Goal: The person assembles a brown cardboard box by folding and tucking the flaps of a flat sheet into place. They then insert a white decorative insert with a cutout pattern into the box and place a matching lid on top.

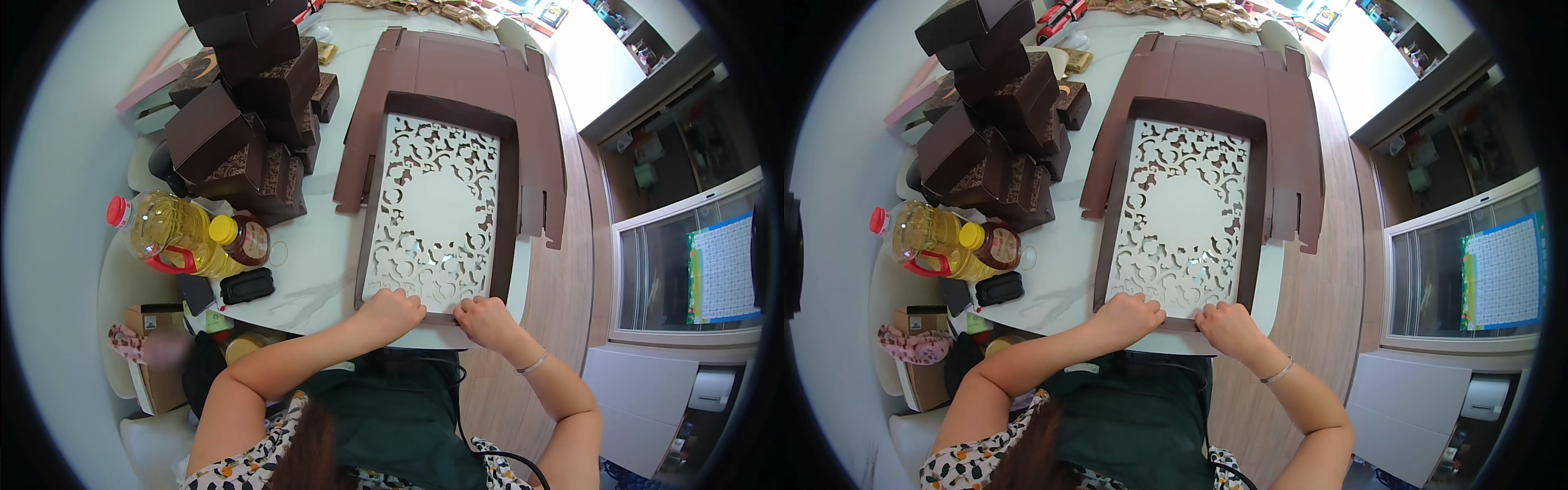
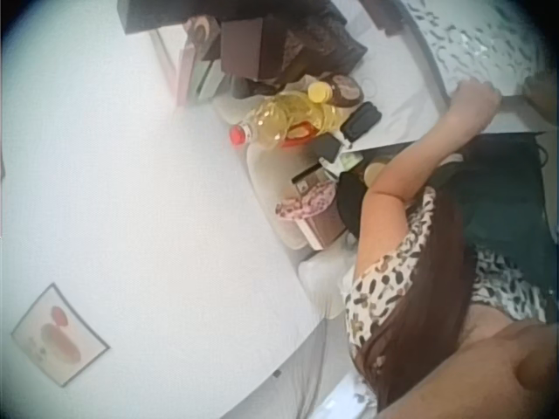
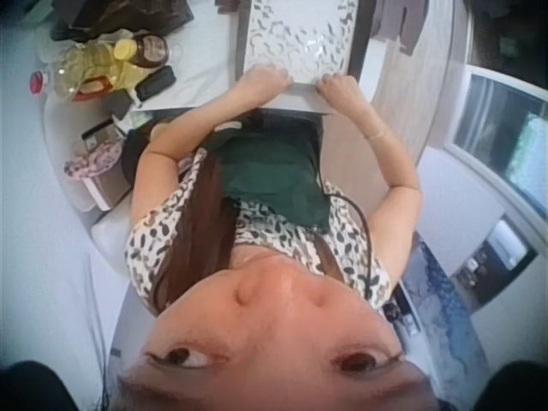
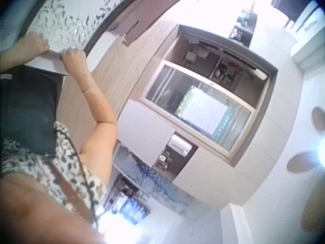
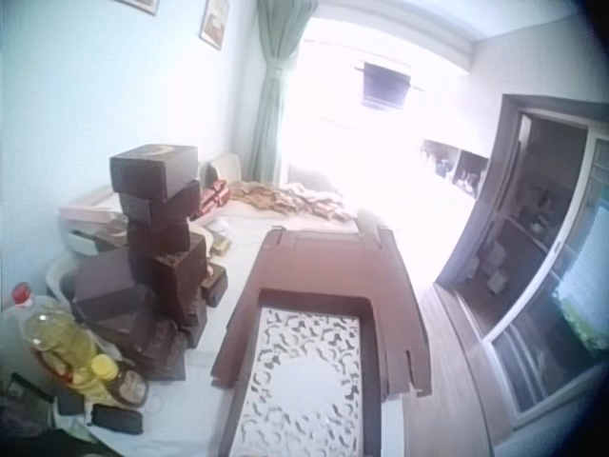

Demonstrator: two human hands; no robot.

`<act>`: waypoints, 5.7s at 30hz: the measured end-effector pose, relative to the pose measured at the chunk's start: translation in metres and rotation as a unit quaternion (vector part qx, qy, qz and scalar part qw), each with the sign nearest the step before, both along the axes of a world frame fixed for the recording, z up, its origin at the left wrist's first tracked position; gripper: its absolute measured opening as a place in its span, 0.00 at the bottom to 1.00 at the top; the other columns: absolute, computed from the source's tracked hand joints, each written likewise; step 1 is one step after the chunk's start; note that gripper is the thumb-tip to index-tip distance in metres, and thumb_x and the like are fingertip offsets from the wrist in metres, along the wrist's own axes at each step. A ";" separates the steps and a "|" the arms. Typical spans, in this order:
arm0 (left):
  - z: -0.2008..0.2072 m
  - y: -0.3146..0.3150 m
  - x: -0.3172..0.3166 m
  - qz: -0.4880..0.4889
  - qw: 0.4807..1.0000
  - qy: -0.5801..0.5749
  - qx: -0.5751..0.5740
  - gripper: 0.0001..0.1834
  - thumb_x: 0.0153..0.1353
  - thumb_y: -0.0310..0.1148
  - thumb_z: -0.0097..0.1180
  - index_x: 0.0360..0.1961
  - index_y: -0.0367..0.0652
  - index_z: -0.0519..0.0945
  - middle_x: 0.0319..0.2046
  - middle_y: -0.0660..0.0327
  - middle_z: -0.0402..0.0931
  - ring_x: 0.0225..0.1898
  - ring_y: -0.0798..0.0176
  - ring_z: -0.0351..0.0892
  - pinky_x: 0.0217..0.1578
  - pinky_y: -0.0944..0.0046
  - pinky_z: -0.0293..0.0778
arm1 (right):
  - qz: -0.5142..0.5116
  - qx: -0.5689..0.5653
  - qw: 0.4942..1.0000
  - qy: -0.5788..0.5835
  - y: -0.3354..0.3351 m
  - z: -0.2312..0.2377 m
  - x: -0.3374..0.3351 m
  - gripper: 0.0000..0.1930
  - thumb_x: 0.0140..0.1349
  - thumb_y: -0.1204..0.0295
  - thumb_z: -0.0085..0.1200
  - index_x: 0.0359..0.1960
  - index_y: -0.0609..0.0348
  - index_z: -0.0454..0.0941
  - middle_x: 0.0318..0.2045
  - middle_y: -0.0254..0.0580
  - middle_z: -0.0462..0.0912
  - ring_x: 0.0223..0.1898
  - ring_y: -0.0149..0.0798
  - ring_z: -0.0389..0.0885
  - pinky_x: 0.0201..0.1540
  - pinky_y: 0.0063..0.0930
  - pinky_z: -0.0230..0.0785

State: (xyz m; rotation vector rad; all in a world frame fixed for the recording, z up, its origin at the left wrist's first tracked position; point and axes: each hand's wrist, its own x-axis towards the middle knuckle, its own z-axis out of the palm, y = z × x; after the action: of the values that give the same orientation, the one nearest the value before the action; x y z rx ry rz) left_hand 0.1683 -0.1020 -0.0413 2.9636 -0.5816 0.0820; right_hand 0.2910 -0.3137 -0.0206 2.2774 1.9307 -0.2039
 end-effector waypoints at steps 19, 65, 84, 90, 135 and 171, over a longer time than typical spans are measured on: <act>0.013 0.040 -0.030 0.055 0.995 -0.039 -0.071 0.07 0.43 0.26 0.56 0.25 0.45 0.72 0.26 0.65 0.71 0.30 0.61 0.74 0.24 0.62 0.74 | -0.004 0.179 0.984 0.011 0.008 0.019 -0.016 0.06 0.49 0.74 0.55 0.19 0.53 0.69 0.19 0.34 0.71 0.34 0.37 0.75 0.67 0.58 0.50; 0.350 0.416 -0.013 0.386 0.869 -0.248 0.187 0.03 0.52 0.32 0.53 0.27 0.49 0.79 0.23 0.62 0.80 0.31 0.54 0.82 0.28 0.53 0.74 | 0.087 0.364 0.927 -0.023 0.522 0.323 0.014 0.13 0.52 0.69 0.63 0.38 0.59 0.77 0.35 0.54 0.81 0.42 0.55 0.81 0.45 0.45 0.76; 0.245 0.452 0.014 0.378 0.893 -0.198 0.146 0.05 0.52 0.30 0.54 0.29 0.51 0.81 0.27 0.58 0.81 0.34 0.52 0.83 0.31 0.52 0.76 | 0.033 0.232 0.968 -0.086 0.541 0.267 0.002 0.12 0.53 0.73 0.59 0.40 0.58 0.80 0.41 0.49 0.82 0.48 0.50 0.81 0.46 0.43 0.76; 0.229 0.453 0.008 0.433 0.875 -0.155 0.155 0.08 0.47 0.28 0.59 0.32 0.46 0.81 0.28 0.56 0.81 0.35 0.49 0.82 0.34 0.52 0.77 | 0.052 0.217 0.970 -0.095 0.533 0.295 -0.017 0.09 0.53 0.72 0.56 0.36 0.58 0.80 0.40 0.49 0.82 0.46 0.50 0.81 0.46 0.44 0.75; 0.261 0.152 -0.068 0.356 0.845 -0.379 -0.127 0.31 0.43 0.41 0.70 0.51 0.48 0.77 0.54 0.58 0.73 0.45 0.54 0.80 0.41 0.61 0.78 | 0.113 0.514 0.794 0.306 0.242 0.218 -0.015 0.27 0.51 0.81 0.59 0.56 0.53 0.74 0.55 0.50 0.71 0.53 0.53 0.74 0.54 0.38 0.71; -0.002 0.130 0.102 0.545 0.733 -0.009 -0.407 0.43 0.50 0.46 0.65 0.64 0.40 0.61 0.54 0.46 0.66 0.56 0.47 0.66 0.59 0.50 0.62 | -0.656 0.453 0.584 0.152 -0.074 -0.031 0.177 0.21 0.57 0.65 0.61 0.46 0.69 0.76 0.33 0.48 0.82 0.34 0.40 0.82 0.37 0.35 0.75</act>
State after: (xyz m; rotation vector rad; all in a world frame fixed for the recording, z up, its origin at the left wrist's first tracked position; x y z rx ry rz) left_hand 0.2700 0.0283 -0.0433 1.9936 1.0077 0.3499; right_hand 0.4677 -0.3881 -0.0511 4.0235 -0.3627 0.3963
